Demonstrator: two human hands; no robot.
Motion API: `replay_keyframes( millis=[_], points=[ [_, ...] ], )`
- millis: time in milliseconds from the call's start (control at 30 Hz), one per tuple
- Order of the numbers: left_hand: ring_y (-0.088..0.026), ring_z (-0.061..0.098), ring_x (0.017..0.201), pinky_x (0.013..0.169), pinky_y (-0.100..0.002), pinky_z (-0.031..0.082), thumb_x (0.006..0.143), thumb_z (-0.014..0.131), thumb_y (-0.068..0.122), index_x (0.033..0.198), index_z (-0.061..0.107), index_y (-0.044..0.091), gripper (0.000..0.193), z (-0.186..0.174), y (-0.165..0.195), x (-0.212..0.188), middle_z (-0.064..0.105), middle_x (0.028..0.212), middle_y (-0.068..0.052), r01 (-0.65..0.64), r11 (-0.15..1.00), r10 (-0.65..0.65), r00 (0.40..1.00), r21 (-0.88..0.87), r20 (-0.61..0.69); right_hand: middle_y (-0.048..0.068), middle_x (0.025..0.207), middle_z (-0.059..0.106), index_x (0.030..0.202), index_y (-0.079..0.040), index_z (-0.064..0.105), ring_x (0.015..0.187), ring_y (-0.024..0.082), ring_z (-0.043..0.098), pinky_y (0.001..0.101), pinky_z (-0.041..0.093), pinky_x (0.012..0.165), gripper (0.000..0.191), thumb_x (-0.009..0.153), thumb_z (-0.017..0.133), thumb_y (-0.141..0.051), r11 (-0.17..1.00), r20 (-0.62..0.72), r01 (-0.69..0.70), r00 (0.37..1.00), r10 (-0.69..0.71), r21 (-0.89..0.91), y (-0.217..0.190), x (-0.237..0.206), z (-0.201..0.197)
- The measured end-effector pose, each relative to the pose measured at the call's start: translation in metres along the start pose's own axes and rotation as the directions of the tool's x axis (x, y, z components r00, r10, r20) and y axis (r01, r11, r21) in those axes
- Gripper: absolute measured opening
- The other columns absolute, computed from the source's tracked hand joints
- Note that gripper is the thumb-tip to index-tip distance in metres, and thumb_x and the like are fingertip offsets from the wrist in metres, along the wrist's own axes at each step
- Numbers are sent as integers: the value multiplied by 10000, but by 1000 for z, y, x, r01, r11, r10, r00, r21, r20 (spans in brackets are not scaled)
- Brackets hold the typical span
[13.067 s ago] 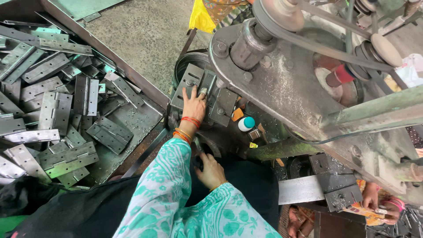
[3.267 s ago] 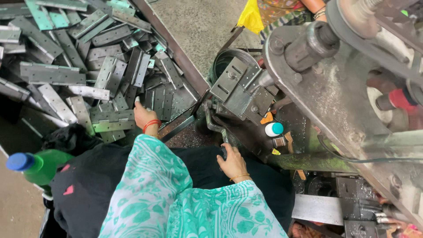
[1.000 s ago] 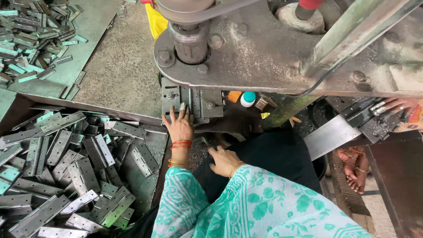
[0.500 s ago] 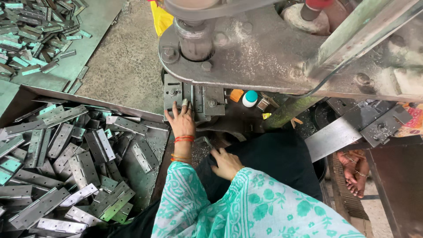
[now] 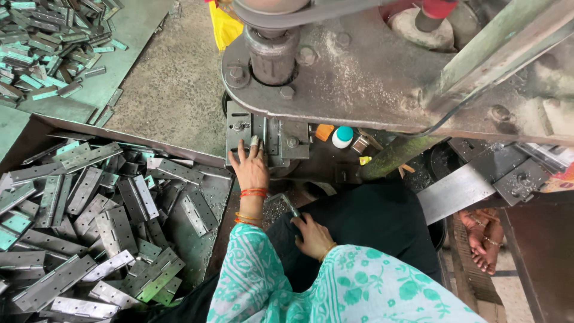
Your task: The person sits at a treadle-operated press machine, picks metal hinge-plate parts one at a time from a large bin, places each part under the press die, and works the treadle lever to punch the part, dropping finished pieces aside. The cycle repeats continuously across the episode.
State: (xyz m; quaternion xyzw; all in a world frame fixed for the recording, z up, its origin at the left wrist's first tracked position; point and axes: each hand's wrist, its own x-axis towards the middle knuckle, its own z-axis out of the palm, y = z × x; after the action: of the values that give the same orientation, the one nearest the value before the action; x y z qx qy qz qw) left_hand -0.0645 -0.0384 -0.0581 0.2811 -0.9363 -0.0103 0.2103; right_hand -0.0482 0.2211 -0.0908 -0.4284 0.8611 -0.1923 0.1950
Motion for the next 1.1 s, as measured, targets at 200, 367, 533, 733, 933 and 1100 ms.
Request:
replay_keyframes(
  millis=[200, 367, 533, 733, 933, 1100],
  points=[
    [-340, 321, 1515, 1201, -678, 166, 972, 540, 199, 1321, 680, 157, 378, 11, 4, 22, 583, 1476, 9, -5, 1000, 7, 995, -20, 96, 207, 1214, 592, 1311, -145, 551, 1046, 443, 664, 537, 552, 867, 505, 866, 734, -297, 995, 154, -14, 988, 29, -97, -36, 26, -61],
    [-337, 319, 1484, 1178, -693, 156, 895, 540, 171, 1341, 678, 155, 467, 20, 6, 37, 572, 1489, 41, -28, 998, 29, 999, -48, 22, 235, 1241, 552, 1341, -121, 529, 1020, 449, 661, 548, 542, 847, 578, 822, 748, -250, 995, 145, -34, 988, 47, -93, -43, 17, -62],
    [-341, 312, 1497, 1183, -709, 150, 964, 516, 216, 1314, 678, 156, 390, 19, 4, 33, 577, 1474, 43, -17, 999, 19, 998, -37, 51, 213, 1223, 586, 1316, -143, 565, 1024, 439, 670, 539, 552, 840, 557, 796, 740, -240, 998, 55, -25, 998, 28, -54, -39, 7, -50],
    [-338, 329, 1494, 1181, -713, 155, 943, 521, 228, 1343, 684, 171, 435, 14, 11, 25, 600, 1421, 40, -16, 996, 15, 1000, 91, 8, 239, 1206, 588, 1327, -112, 542, 1025, 453, 664, 540, 549, 852, 552, 837, 732, -284, 993, 161, -15, 986, 34, -119, -47, 23, -70],
    [-344, 325, 1496, 1177, -706, 165, 952, 522, 234, 1302, 699, 192, 394, 21, 15, 36, 593, 1456, 38, 17, 998, -20, 999, 68, 41, 256, 1227, 577, 1323, -89, 543, 1017, 456, 668, 542, 556, 841, 564, 829, 741, -275, 992, 189, -25, 981, 47, -120, -57, 26, -80],
    [-324, 321, 1516, 1213, -675, 170, 990, 524, 213, 1373, 673, 195, 412, 30, 10, 47, 590, 1458, 34, 11, 996, -22, 993, 87, 119, 261, 1249, 573, 1331, -97, 555, 1009, 448, 675, 540, 565, 828, 555, 835, 739, -265, 995, 144, -29, 989, 43, -96, -46, 21, -64]
  ],
)
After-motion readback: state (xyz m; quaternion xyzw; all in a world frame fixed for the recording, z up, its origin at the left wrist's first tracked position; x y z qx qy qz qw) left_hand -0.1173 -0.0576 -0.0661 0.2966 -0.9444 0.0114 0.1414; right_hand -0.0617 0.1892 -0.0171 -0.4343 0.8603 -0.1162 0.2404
